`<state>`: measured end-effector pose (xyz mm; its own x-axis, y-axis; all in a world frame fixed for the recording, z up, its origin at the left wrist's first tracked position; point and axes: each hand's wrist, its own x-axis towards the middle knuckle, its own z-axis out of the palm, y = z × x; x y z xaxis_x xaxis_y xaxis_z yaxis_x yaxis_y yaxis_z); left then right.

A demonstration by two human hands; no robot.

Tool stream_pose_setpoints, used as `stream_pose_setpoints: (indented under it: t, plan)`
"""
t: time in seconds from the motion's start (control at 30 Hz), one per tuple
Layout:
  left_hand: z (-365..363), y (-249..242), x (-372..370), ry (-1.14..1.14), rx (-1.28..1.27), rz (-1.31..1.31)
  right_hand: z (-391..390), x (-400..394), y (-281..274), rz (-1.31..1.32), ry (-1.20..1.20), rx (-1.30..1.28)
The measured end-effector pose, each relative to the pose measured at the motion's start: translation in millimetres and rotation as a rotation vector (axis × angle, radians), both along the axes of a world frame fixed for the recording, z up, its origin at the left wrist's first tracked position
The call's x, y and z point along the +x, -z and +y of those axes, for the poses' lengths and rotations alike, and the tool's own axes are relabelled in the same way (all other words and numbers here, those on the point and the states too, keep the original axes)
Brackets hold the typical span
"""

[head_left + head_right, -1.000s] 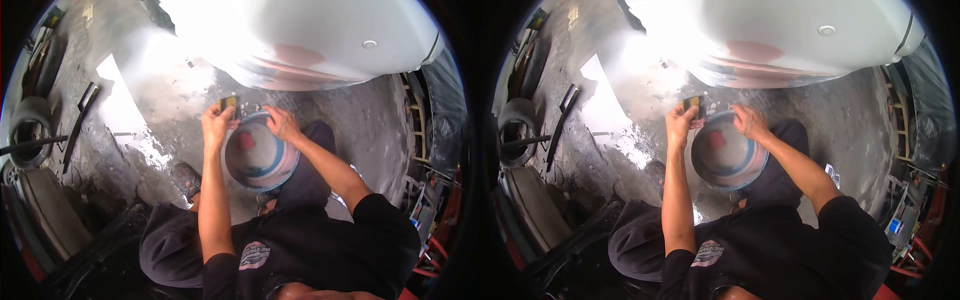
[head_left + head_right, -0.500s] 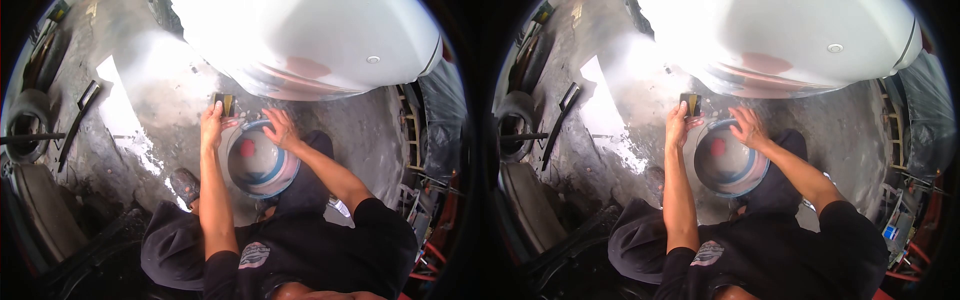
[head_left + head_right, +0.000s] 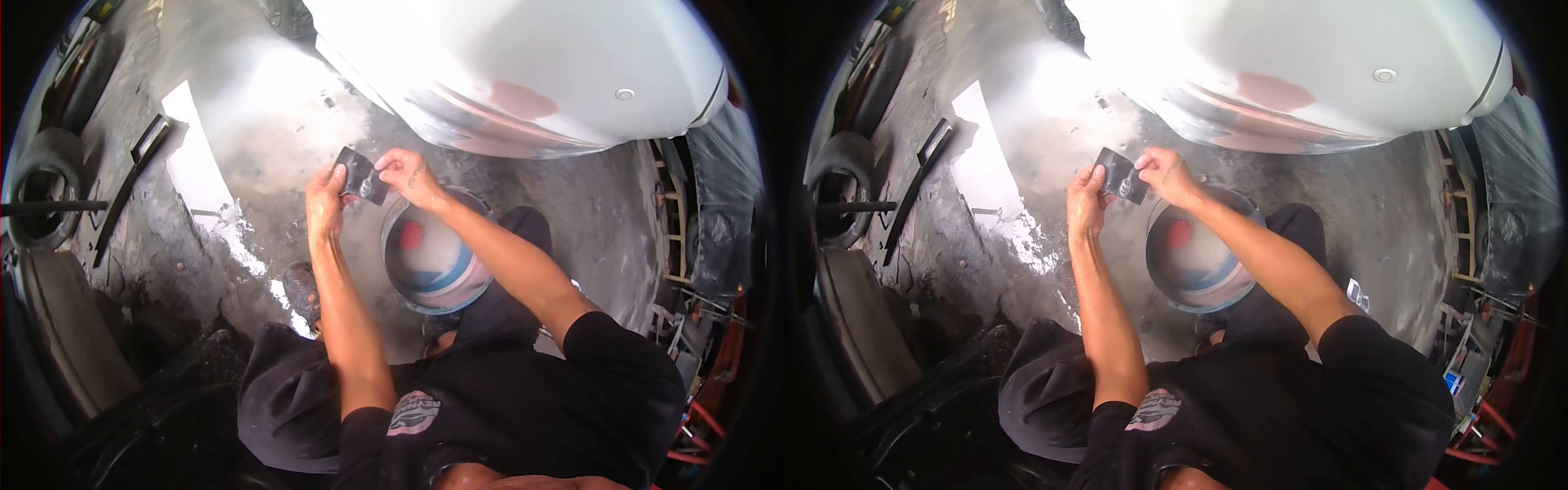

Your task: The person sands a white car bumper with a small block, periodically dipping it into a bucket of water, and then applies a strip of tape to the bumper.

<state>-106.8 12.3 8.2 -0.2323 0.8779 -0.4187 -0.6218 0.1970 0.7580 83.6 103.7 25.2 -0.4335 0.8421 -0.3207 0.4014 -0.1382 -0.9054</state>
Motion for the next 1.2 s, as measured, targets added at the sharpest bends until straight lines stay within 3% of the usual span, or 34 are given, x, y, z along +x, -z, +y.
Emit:
stream_pose_setpoints:
  t: [0.03,0.17,0.23,0.3,0.33,0.4,0.43,0.47,0.53,0.67,0.73,0.77,0.8,0.83,0.87,0.93,0.97,1.03,1.13,1.2]
  plan:
    - [0.0,7.5,-0.3,0.0,0.0,-0.002,-1.2,-2.5,4.2,0.049,-0.048,0.2]
    - [10.3,9.5,2.8,-0.078,0.043,0.048,2.9,-22.2,-16.6,0.253,0.0,0.178]
    - [11.6,10.5,7.0,-0.098,0.048,0.049,9.9,-26.2,-32.9,-0.039,-0.14,0.01]
    - [14.2,16.8,16.1,-0.344,0.33,-0.407,11.0,-39.9,-33.5,0.08,-0.016,-0.075]
    - [14.9,15.0,23.9,-0.348,0.34,-0.41,13.5,-45.4,-31.4,0.202,0.11,-0.164]
    - [17.1,11.1,44.1,-0.288,0.507,-0.53,20.4,-50.8,-27.1,0.242,0.141,-0.178]
    - [21.7,9.6,53.4,-0.276,0.596,-0.455,22.2,-52.5,-23.9,0.285,0.181,-0.205]
    - [27.8,7.8,64.4,-0.274,0.601,-0.455,22.6,-54.2,-20.3,0.286,0.181,-0.2]
    - [43.7,-10.6,77.2,-0.465,0.415,-0.162,24.4,-57.7,-18.2,0.215,0.209,-0.144]
    - [69.5,1.5,64.5,-0.559,0.281,-0.397,27.7,-40.3,-29.8,0.299,0.095,-0.209]
    - [90.1,-21.5,60.6,-0.638,0.313,-0.399,29.5,-30.3,-49.5,0.13,0.086,0.062]
    - [98.3,-40.1,60.5,-0.708,0.283,-0.369,27.5,-20.5,-58.2,0.124,0.083,0.066]
    - [106.6,-51.4,60.3,-0.776,0.249,-0.339,24.9,-6.5,-65.6,-0.06,-0.017,0.248]
    - [116.0,-49.3,57.1,-0.687,0.201,-0.081,22.0,9.0,-70.3,-0.247,-0.12,0.427]
    - [132.0,-50.9,58.1,-0.691,0.202,-0.09,19.4,25.0,-72.2,-0.254,-0.125,0.43]
    - [157.0,-58.0,70.0,-0.578,0.405,0.393,10.1,60.2,-65.7,-0.453,-0.322,0.748]
    - [158.8,-59.4,83.3,-0.582,0.401,0.39,4.4,76.9,-61.2,-0.457,-0.327,0.746]
    - [163.2,-68.7,104.8,-0.555,0.355,0.654,-0.6,103.6,-50.4,-0.502,-0.354,0.843]
    - [155.0,-84.2,106.1,-0.501,0.333,0.444,-15.5,125.4,-27.2,-0.462,-0.379,0.763]
    - [163.4,-85.0,101.3,-0.51,0.304,0.521,-26.6,123.0,-20.5,-0.507,-0.334,0.719]
